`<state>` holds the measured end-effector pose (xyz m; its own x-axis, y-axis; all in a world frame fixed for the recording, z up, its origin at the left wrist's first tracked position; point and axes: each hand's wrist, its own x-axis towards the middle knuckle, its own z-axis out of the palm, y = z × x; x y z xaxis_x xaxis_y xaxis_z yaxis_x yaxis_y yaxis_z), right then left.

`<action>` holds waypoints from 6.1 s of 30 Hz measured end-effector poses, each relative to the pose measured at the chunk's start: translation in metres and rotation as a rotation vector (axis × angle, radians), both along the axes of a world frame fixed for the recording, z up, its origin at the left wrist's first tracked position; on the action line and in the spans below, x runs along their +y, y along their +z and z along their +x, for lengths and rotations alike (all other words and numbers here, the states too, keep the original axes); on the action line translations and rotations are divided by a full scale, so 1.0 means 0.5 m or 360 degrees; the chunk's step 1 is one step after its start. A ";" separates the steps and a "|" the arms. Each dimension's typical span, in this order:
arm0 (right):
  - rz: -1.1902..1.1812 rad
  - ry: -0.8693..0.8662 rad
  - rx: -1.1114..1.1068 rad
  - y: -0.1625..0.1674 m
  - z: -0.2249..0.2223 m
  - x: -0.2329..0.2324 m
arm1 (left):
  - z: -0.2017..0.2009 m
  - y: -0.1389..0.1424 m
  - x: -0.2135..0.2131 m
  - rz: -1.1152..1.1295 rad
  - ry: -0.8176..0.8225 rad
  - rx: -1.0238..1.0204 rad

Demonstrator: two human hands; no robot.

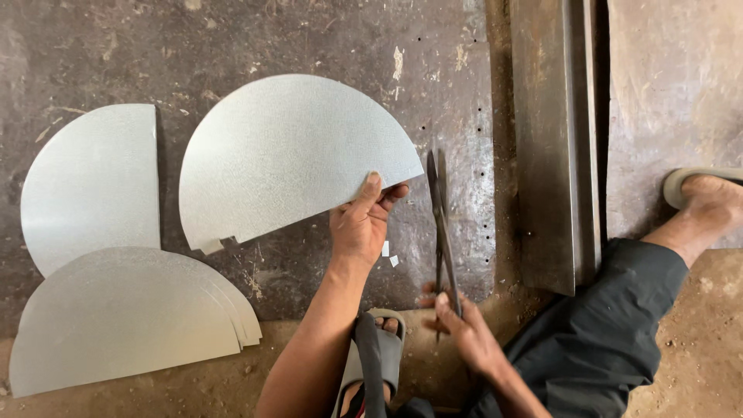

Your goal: The person sits on the ground and marks notch positions on semicircular sheet metal pieces using a marker against a small template, then cuts out the notches with tin snips, one piece at a time, setting finished pieces aside and trimming small offcuts.

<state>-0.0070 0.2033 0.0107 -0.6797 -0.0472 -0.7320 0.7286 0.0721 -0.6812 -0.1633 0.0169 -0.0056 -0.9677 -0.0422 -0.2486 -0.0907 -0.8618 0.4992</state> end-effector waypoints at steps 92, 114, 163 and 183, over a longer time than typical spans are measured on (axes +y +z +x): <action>0.0018 0.0851 0.0165 0.072 -0.207 -0.040 | -0.270 0.107 -0.103 -0.1484 0.0411 0.0508; 0.0518 0.1136 0.0255 0.098 -0.221 -0.035 | -0.270 0.124 -0.103 -0.1438 0.0365 0.0649; -0.0111 0.0376 0.0310 0.060 -0.150 -0.014 | -0.160 0.106 -0.029 -0.0316 -0.0042 0.0254; -0.0074 0.0451 0.0329 0.060 -0.176 -0.044 | -0.160 0.096 -0.018 -0.0497 0.0027 0.0185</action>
<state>-0.0950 0.1813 0.0408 -0.7682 -0.2855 -0.5730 0.5305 0.2172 -0.8194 -0.2431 0.0080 0.0423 -0.9873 -0.1150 -0.1092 -0.0048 -0.6665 0.7455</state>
